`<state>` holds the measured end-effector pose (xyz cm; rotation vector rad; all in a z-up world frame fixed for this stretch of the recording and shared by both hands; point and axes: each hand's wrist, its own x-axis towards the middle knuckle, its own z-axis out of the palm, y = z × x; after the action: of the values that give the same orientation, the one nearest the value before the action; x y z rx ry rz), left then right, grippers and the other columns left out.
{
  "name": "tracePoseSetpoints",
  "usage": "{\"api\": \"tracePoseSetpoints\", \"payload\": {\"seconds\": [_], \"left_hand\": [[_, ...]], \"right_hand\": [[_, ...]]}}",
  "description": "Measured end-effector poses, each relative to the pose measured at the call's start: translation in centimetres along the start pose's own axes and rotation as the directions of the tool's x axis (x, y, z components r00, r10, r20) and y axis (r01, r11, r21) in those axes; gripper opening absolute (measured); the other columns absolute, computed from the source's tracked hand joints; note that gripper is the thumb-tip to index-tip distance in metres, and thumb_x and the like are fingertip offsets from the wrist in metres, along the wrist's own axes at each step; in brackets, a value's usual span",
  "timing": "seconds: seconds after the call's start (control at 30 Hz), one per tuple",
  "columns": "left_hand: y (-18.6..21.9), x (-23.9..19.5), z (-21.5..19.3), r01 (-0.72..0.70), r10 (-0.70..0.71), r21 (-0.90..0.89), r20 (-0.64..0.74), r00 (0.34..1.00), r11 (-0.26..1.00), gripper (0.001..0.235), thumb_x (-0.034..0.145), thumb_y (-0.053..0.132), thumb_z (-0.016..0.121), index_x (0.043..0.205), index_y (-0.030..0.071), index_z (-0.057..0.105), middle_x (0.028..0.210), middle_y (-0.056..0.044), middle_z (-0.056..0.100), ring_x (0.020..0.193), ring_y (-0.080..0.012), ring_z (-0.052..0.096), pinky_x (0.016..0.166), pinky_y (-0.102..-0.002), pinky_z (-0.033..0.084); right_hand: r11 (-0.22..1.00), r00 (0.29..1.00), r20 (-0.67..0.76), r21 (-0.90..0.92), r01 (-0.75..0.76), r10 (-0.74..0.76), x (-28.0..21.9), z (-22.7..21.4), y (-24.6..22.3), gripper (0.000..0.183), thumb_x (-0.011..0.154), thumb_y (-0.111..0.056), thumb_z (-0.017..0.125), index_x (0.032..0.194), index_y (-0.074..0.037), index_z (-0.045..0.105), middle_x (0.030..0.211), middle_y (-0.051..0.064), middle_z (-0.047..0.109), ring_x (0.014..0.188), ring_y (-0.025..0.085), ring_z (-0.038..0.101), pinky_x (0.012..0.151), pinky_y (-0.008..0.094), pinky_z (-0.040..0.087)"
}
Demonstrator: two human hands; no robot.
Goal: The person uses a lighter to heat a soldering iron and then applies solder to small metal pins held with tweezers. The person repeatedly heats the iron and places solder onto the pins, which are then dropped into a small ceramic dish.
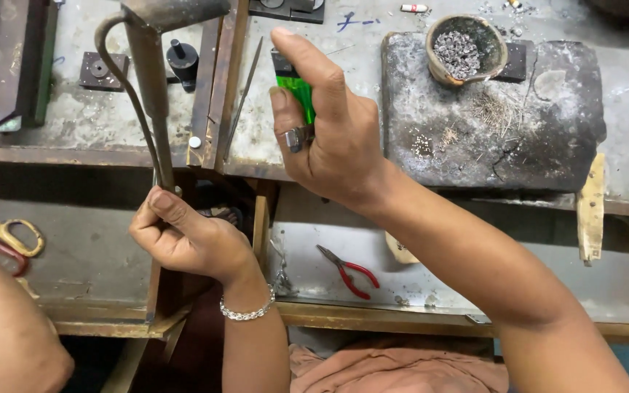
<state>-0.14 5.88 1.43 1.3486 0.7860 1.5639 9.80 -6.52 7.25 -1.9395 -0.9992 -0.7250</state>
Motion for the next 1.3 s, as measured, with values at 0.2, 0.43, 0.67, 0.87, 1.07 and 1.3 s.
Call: {"api": "tracePoseSetpoints", "payload": {"seconds": [0.2,0.43,0.67,0.87,1.07,1.3], "left_hand": [[0.0,-0.3,0.1,-0.009,0.009,-0.032,0.008,1.0,0.999,0.026,0.105,0.027,0.063,0.101,0.002,0.059,0.099,-0.008,0.06,0.094,-0.0169,0.061,0.089,-0.029,0.053],[-0.1,-0.3,0.1,-0.039,0.038,0.013,0.036,0.999,0.999,0.028,0.106,0.03,0.062,0.102,0.002,0.059,0.098,-0.008,0.059,0.092,-0.0183,0.058,0.087,-0.032,0.05],[0.5,-0.3,0.3,-0.03,0.03,-0.008,0.003,1.0,1.0,0.029,0.105,0.03,0.062,0.098,0.002,0.058,0.093,-0.007,0.059,0.086,-0.0161,0.056,0.083,-0.029,0.05],[0.3,-0.3,0.5,-0.097,0.097,-0.042,0.012,0.995,0.994,0.034,0.103,0.032,0.066,0.092,0.002,0.055,0.09,-0.01,0.058,0.08,-0.0186,0.054,0.078,-0.031,0.05],[-0.5,0.1,0.4,-0.151,0.152,-0.042,0.035,0.988,0.988,0.042,0.103,0.035,0.07,0.089,0.001,0.051,0.088,-0.013,0.057,0.076,-0.0209,0.054,0.074,-0.034,0.051],[-1.9,-0.6,-0.2,-0.135,0.139,-0.038,0.173,0.975,0.99,0.042,0.106,0.034,0.073,0.091,0.001,0.051,0.085,-0.01,0.051,0.074,-0.0185,0.049,0.065,-0.03,0.044]], "right_hand": [[0.999,0.991,-0.131,0.042,-0.024,0.03,1.0,0.6,-0.4,0.029,0.104,-0.017,0.067,0.126,-0.002,0.055,0.097,0.003,0.062,0.069,0.017,0.066,0.061,0.032,0.055],[1.0,0.989,-0.151,0.02,0.009,-0.006,2.1,0.7,-1.2,0.025,0.108,-0.016,0.063,0.126,-0.001,0.053,0.098,0.005,0.068,0.072,0.019,0.072,0.058,0.034,0.056],[0.933,0.932,0.341,-0.359,0.011,0.121,-0.7,2.9,0.0,0.022,0.084,-0.014,0.064,0.101,-0.012,0.049,0.066,0.003,0.064,0.045,0.036,0.058,0.035,0.05,0.039],[0.734,0.991,0.134,-0.673,0.094,-0.004,-2.5,6.6,1.1,0.014,0.079,-0.012,0.064,0.076,-0.022,0.054,0.067,0.0,0.056,0.045,0.017,0.056,0.035,0.035,0.032],[0.848,0.963,0.263,-0.495,0.189,-0.06,-0.9,-5.5,-1.7,0.032,0.111,-0.025,0.055,0.081,-0.015,0.057,0.079,0.004,0.056,0.058,0.015,0.051,0.045,0.03,0.034],[0.843,0.855,0.025,0.158,-0.515,0.518,-2.9,-22.3,3.0,0.048,0.116,-0.02,0.038,0.09,0.013,0.062,0.09,0.027,0.063,0.062,0.028,0.057,0.059,0.032,0.043]]}}
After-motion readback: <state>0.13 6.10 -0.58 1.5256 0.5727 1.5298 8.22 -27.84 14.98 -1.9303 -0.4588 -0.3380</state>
